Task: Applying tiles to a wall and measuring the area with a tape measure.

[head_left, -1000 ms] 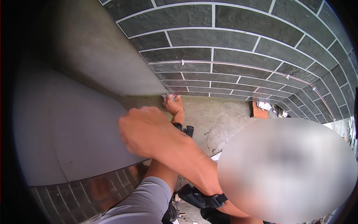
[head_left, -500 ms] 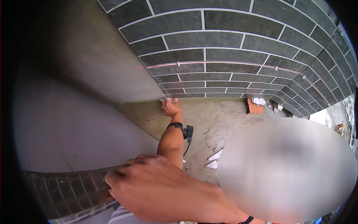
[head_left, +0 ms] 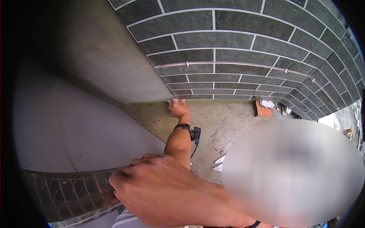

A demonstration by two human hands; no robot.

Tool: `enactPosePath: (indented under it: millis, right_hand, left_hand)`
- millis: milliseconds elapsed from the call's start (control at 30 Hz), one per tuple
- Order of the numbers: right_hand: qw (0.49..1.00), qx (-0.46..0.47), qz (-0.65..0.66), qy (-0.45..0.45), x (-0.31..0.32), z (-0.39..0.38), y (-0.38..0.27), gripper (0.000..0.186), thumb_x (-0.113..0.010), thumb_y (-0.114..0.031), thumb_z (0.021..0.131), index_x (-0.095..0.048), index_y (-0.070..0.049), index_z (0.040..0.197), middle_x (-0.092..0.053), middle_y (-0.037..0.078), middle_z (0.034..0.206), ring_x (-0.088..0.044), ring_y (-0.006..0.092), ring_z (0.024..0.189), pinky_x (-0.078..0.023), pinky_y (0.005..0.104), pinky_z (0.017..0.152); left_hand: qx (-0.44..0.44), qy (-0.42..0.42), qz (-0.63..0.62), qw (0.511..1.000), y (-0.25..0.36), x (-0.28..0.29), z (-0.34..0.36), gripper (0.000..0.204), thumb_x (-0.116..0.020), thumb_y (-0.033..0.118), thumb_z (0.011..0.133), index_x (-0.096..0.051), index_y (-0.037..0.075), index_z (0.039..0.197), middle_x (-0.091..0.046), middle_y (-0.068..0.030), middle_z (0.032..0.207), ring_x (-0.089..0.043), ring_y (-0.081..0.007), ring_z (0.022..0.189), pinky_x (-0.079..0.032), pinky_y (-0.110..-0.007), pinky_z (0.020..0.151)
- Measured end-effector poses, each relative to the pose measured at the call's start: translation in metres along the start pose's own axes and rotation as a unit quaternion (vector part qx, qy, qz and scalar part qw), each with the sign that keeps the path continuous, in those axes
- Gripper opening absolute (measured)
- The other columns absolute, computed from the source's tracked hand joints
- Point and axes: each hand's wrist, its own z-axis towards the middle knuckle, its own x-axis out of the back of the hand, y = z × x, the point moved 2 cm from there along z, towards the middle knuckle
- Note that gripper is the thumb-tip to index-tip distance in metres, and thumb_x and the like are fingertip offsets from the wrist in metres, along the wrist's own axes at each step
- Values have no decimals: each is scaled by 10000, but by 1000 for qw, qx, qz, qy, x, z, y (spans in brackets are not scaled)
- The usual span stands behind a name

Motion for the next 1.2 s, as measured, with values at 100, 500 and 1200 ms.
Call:
enactPosePath:
  millis: [100, 500, 1200]
  right_hand:
    - [999, 6, 22, 25, 1, -1, 4, 49, -559, 56, 651, -599, 48, 678, -607, 235, 646, -622, 381, 650, -498, 441, 626]
    - [999, 4, 18, -28, 6, 3, 4, 86, -549, 34, 713, -612, 49, 657, -614, 236, 647, -622, 386, 639, -500, 439, 635]
    - [610, -410, 477, 482, -27, -47, 424, 200, -538, -143, 894, -612, -29, 1040, -665, 91, 972, -648, 172, 811, -506, 274, 677]
  left_hand:
    - [1, -1, 7, 1000, -4, -1, 3, 271, -764, 249, 679, -660, 164, 915, -624, -65, 1019, -582, -304, 981, -467, -487, 778]
    - [5, -10, 12, 1000, -12, 1, 5, 302, -773, 253, 680, -663, 168, 948, -634, -49, 1041, -588, -294, 991, -471, -494, 766]
    - [-43, -6, -34, 998, -21, -2, 5, 308, -781, 219, 688, -658, 121, 953, -616, -95, 1002, -568, -337, 983, -466, -480, 832]
